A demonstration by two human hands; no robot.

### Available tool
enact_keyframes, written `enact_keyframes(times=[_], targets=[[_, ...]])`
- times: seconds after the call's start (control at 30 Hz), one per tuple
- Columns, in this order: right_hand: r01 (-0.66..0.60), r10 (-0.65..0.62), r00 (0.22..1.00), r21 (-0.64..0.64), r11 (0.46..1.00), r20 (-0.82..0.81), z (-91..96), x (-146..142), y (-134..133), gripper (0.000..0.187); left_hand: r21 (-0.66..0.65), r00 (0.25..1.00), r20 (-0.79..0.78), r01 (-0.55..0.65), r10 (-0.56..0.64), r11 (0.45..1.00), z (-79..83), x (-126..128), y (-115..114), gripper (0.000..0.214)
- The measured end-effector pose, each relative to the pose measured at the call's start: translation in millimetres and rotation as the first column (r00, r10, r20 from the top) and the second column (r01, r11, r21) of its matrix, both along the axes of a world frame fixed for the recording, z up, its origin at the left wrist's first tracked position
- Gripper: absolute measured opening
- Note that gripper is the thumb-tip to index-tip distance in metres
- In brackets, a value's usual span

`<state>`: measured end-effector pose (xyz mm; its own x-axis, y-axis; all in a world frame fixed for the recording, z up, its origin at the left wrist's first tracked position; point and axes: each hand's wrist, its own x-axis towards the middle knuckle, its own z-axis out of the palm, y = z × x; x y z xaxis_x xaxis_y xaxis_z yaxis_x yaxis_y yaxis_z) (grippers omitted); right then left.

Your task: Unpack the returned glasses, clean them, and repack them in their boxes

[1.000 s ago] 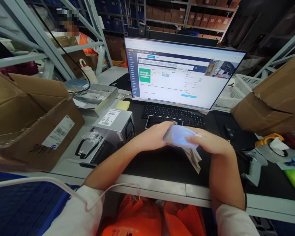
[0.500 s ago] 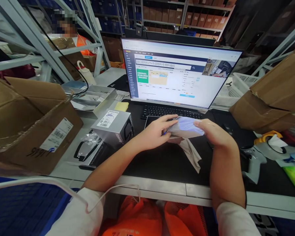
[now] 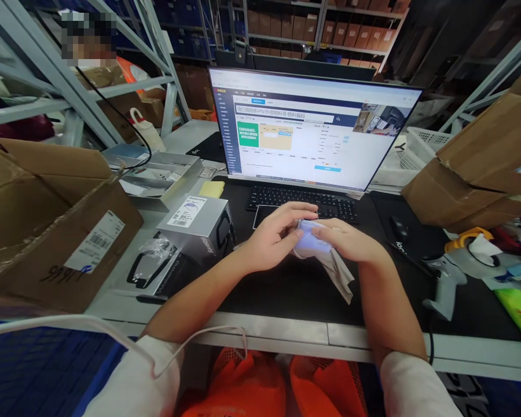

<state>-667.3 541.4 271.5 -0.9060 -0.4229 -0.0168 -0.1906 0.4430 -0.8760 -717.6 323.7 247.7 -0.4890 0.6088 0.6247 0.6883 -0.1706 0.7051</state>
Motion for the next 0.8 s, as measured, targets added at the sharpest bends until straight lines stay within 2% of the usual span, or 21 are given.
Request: enact_keyframes(times=[0.1,0.2,0.3,0.4,0.5,0.6,0.67,0.73,0.8], targets=[[0.04,-0.038,0.997,0.03,0.999,-0.064,3.2,5.4,-7.8,0.046,0.012,0.996,-0.082,-0.035,0.036,0.999,4.1,2.4,-2.7,0.031],[0.164,-0.147,0.97,0.078,0.983,-0.193,11.1,13.2,-10.1,0.045,-0.009,0.99,-0.122,-0.076,0.074,0.997,7.9,1.0,-7.5,0.036],[0.284,-0.241,0.925,0.115,0.952,-0.294,17.2,19.2,-12.9,0.044,0.016,0.982,-0.1,-0.156,0.157,0.988,7.9,-1.0,-9.5,0.037],[0.381,-0.284,0.884,0.219,0.898,-0.372,13.6,19.8,-23.5,0.037,0.052,0.974,-0.129,-0.183,0.188,0.982,5.3,3.0,-5.0,0.036],[0.396,-0.213,0.864,0.356,0.846,-0.455,-0.2,15.0,-41.2,0.02,0.057,0.959,-0.242,-0.135,0.145,0.989,2.5,13.0,2.3,0.039],[0.302,-0.037,0.893,0.535,0.789,-0.449,-12.2,9.7,-55.5,0.022,0.05,0.95,-0.293,-0.102,0.112,0.994,1.0,21.2,6.0,0.041],[0.345,-0.073,0.887,0.549,0.761,-0.457,-13.0,8.5,-58.8,0.022,0.07,0.954,-0.246,-0.159,0.172,0.985,1.5,22.5,5.2,0.037],[0.45,-0.195,0.856,0.503,0.738,-0.479,-8.7,9.5,-57.7,0.021,0.049,0.946,-0.16,-0.278,0.282,0.959,4.0,21.2,3.0,0.034],[0.492,-0.248,0.844,0.499,0.714,-0.476,-2.9,11.4,-54.6,0.018,-0.109,0.917,-0.126,-0.393,0.379,0.913,8.7,19.0,0.2,0.044]])
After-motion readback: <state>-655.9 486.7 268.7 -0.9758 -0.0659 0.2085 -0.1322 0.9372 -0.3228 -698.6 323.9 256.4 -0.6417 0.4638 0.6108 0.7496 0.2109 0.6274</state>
